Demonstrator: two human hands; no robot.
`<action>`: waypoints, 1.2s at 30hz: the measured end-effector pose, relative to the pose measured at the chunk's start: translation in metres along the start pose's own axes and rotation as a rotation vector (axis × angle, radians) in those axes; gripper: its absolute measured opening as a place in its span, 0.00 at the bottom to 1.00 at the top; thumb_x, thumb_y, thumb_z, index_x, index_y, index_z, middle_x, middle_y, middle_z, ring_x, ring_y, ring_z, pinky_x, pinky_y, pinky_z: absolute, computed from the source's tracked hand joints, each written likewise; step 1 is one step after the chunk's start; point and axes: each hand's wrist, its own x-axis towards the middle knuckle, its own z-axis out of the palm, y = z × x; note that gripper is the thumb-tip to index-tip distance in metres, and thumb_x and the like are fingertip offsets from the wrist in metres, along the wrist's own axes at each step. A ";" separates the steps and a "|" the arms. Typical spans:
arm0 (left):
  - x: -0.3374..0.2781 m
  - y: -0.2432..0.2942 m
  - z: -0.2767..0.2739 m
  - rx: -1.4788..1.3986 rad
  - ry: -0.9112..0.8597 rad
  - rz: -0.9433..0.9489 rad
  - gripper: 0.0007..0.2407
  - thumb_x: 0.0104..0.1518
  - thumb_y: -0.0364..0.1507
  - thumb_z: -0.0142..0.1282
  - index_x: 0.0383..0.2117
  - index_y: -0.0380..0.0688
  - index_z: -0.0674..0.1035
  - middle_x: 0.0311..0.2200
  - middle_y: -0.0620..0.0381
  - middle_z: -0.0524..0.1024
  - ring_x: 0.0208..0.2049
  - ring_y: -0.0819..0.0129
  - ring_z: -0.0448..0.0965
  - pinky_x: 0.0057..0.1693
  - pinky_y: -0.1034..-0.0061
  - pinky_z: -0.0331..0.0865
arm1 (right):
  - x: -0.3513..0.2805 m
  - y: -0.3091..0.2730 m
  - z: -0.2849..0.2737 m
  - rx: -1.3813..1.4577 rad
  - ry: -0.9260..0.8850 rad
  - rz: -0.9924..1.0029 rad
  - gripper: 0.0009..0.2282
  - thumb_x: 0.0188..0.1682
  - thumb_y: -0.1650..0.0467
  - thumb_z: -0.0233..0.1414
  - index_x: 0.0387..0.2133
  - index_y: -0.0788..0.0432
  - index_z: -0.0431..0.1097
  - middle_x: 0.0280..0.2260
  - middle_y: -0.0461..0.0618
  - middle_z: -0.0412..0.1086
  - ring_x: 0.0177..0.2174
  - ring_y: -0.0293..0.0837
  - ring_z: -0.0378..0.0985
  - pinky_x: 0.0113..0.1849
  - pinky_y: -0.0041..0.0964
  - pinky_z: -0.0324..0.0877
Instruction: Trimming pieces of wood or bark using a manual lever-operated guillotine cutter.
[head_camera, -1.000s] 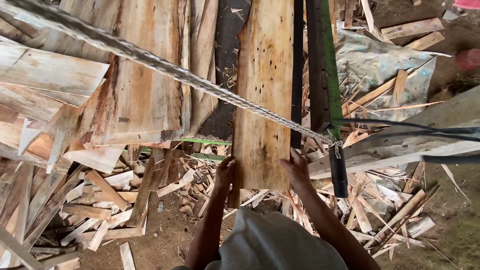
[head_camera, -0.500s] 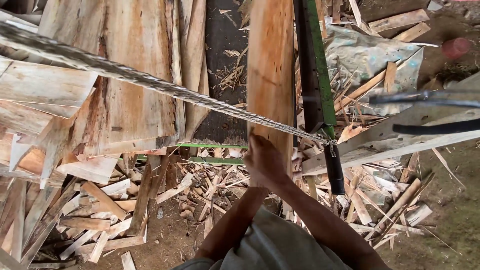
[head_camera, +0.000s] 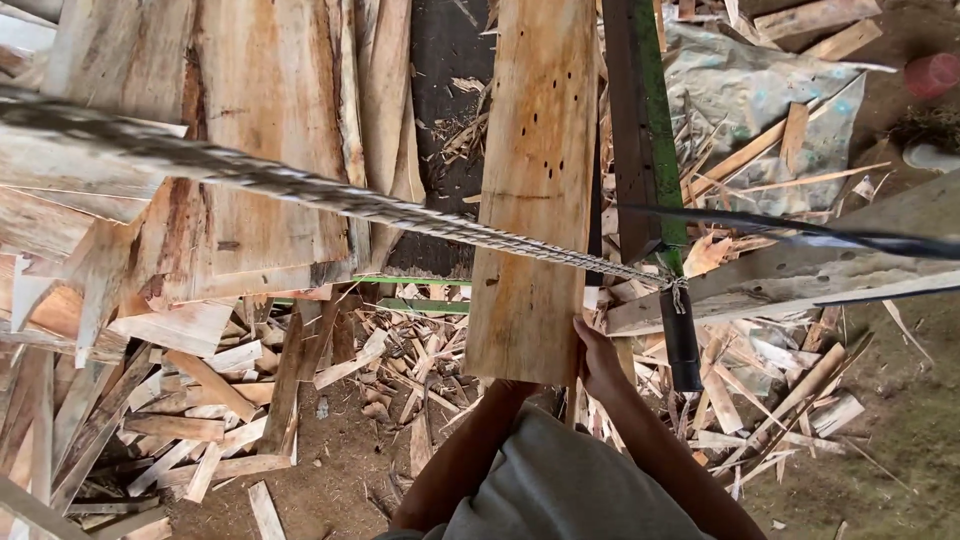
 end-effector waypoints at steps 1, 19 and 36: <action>-0.005 0.005 -0.007 0.002 0.006 -0.008 0.27 0.70 0.47 0.42 0.68 0.39 0.63 0.62 0.41 0.67 0.60 0.54 0.69 0.63 0.58 0.66 | 0.007 0.005 -0.008 0.006 0.003 0.007 0.25 0.50 0.56 0.54 0.55 0.61 0.67 0.53 0.54 0.71 0.50 0.48 0.75 0.49 0.42 0.71; 0.037 0.107 0.076 0.915 0.541 0.105 0.30 0.44 0.25 0.64 0.58 0.33 0.72 0.44 0.42 0.83 0.42 0.54 0.83 0.50 0.61 0.78 | 0.071 -0.055 -0.137 -0.508 -0.087 -0.721 0.18 0.47 0.65 0.60 0.46 0.64 0.68 0.39 0.57 0.72 0.37 0.45 0.76 0.37 0.42 0.71; 0.108 0.118 0.047 1.572 0.413 0.214 0.09 0.66 0.31 0.47 0.42 0.38 0.76 0.40 0.48 0.77 0.41 0.62 0.74 0.52 0.61 0.69 | -0.166 -0.182 -0.028 -0.625 -0.024 -0.478 0.22 0.42 0.71 0.59 0.51 0.62 0.63 0.20 0.47 0.68 0.16 0.39 0.73 0.17 0.37 0.72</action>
